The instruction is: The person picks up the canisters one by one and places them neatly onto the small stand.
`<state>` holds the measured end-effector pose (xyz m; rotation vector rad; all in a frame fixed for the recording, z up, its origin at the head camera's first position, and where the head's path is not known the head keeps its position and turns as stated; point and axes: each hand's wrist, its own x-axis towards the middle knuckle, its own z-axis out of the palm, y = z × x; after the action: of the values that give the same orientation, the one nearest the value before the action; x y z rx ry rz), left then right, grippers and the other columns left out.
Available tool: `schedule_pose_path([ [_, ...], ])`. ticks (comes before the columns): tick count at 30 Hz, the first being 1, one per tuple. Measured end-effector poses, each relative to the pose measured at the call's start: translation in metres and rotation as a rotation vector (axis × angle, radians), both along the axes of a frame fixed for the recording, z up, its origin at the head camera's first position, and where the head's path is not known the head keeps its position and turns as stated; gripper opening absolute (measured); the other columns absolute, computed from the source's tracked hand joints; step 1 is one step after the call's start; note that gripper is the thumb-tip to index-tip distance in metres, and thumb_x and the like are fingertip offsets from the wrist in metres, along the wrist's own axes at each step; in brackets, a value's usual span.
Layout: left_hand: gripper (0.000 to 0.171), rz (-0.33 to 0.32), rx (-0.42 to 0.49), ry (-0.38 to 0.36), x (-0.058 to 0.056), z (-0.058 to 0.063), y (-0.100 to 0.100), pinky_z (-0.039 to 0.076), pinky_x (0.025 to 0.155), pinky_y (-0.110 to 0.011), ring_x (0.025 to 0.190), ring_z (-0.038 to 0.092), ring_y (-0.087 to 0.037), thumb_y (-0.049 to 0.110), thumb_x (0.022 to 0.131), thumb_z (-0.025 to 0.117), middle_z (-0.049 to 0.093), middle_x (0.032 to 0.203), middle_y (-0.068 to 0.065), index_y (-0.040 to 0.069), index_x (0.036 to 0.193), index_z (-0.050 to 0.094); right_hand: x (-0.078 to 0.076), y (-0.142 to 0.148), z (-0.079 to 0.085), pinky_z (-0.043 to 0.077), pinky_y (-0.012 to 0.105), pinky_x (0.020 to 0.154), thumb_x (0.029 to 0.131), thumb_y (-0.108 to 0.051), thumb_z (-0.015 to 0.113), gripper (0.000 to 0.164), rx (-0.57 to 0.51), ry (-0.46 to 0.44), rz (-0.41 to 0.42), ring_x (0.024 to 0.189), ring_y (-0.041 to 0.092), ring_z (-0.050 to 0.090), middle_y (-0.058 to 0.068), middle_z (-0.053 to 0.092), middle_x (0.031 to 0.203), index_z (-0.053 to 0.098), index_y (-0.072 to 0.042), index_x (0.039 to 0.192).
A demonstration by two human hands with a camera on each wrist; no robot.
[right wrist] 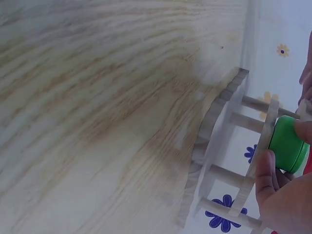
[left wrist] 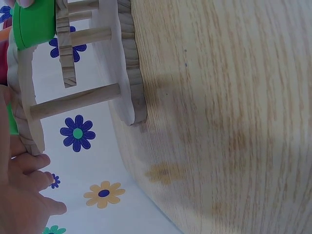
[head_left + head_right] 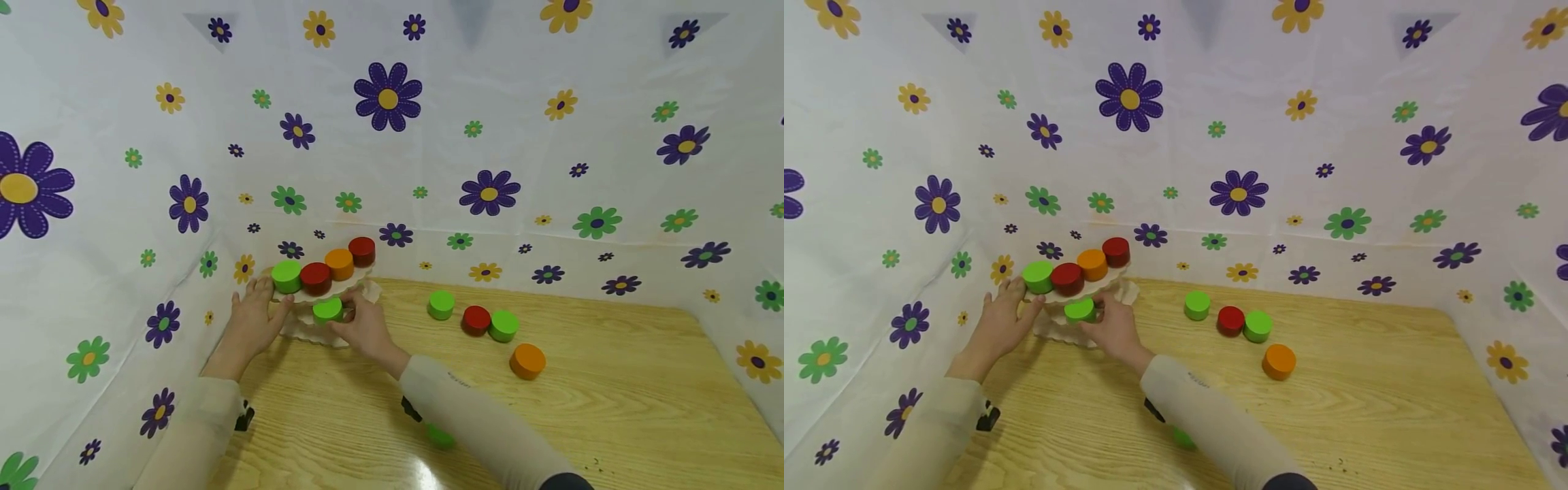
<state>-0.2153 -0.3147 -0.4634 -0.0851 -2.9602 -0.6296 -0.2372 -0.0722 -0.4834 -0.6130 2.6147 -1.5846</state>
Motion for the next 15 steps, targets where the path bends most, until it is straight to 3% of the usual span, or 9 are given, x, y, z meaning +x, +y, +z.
schedule_pose_path([
  [7, 0.083, 0.009, 0.000, 0.008, 0.0004, -0.0010, -0.0007, 0.006, 0.122, -0.081, 0.158, 0.014, -0.057, 0.054, 0.112, 0.037, 0.026, 0.167, -0.036, -0.014, 0.159, 0.028, 0.0040, -0.0066, -0.0003, 0.053, 0.015, 0.061, 0.090, -0.011, 0.083, 0.041, -0.055, -0.039, -0.024, 0.072, 0.004, 0.064, 0.014, 0.078, 0.115, 0.072, -0.001, 0.128],
  [15, 0.085, 0.007, 0.002, -0.005, -0.0003, -0.0001, -0.0009, 0.005, 0.123, -0.080, 0.159, 0.012, -0.056, 0.057, 0.111, 0.034, 0.022, 0.169, -0.035, -0.012, 0.161, 0.026, 0.0045, -0.0086, 0.0003, 0.050, 0.013, 0.059, 0.091, -0.011, 0.081, 0.038, -0.029, -0.024, -0.029, 0.071, 0.003, 0.061, 0.014, 0.078, 0.119, 0.073, -0.003, 0.127],
])
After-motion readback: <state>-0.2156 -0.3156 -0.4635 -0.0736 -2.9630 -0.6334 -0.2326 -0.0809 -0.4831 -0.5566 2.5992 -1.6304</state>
